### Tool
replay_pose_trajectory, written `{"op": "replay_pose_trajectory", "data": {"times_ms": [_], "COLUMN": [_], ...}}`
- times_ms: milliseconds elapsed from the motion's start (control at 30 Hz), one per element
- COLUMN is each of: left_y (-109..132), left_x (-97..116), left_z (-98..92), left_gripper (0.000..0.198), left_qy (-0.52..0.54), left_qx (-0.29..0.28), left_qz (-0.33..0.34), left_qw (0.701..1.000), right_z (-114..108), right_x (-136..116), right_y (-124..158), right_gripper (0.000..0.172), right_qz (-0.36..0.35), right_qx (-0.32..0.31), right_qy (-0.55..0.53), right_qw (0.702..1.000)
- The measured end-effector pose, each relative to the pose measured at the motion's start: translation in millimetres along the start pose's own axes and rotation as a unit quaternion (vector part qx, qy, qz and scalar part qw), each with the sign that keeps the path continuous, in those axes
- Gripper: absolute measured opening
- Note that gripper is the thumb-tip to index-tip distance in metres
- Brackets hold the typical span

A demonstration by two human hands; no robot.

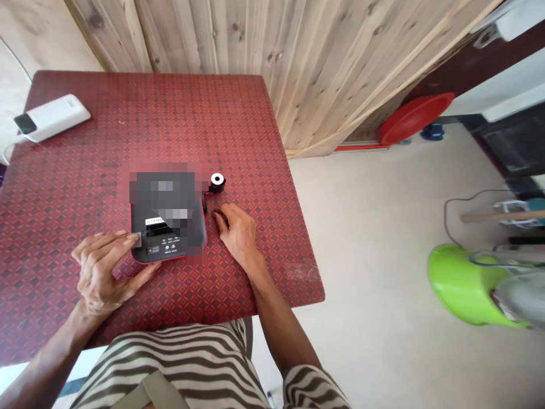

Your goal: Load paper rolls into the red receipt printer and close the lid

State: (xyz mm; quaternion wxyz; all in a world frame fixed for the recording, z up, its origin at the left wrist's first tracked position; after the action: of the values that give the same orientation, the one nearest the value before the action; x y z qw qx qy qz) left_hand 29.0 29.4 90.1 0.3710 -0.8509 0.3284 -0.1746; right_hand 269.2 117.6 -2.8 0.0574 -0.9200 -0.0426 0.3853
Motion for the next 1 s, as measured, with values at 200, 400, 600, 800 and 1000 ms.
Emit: {"op": "replay_pose_trajectory", "data": {"times_ms": [200, 400, 600, 800, 1000], "left_y": [-1, 2, 2, 4, 10], "left_x": [-4, -8, -5, -2, -2], "left_z": [-0.1, 0.8, 0.9, 0.3, 1.2], "left_gripper": [0.076, 0.071, 0.066, 0.069, 0.072], "left_qy": [0.015, 0.020, 0.021, 0.036, 0.037], "left_qx": [-0.011, -0.013, -0.006, 0.020, 0.020], "left_qz": [-0.034, -0.049, -0.051, -0.040, -0.028], "left_qw": [0.999, 0.999, 0.998, 0.998, 0.999], "right_z": [-1, 1, -15, -50, 22], "right_x": [-2, -1, -14, -100, -151], "right_y": [1, 1, 1, -9, -45], "right_gripper": [0.023, 0.023, 0.020, 0.017, 0.020], "right_qz": [0.000, -0.003, -0.020, -0.167, -0.205], "right_qx": [-0.001, 0.000, 0.016, 0.043, -0.202], "right_qy": [0.009, 0.011, -0.019, 0.004, 0.242], "right_qw": [1.000, 1.000, 0.999, 0.985, 0.926]}}
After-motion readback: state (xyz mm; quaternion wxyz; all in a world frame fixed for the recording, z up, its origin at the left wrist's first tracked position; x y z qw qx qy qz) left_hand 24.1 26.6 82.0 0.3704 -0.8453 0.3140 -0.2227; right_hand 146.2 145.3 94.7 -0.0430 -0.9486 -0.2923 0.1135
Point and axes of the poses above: each hand's wrist, its own y-axis away from the middle knuckle, its own z-axis out of the palm, x = y × z, the point moved 8 cm from there along -y, towards the middle knuckle, and after that the axes turned 5 degrees about z, right-handed, at the moved point
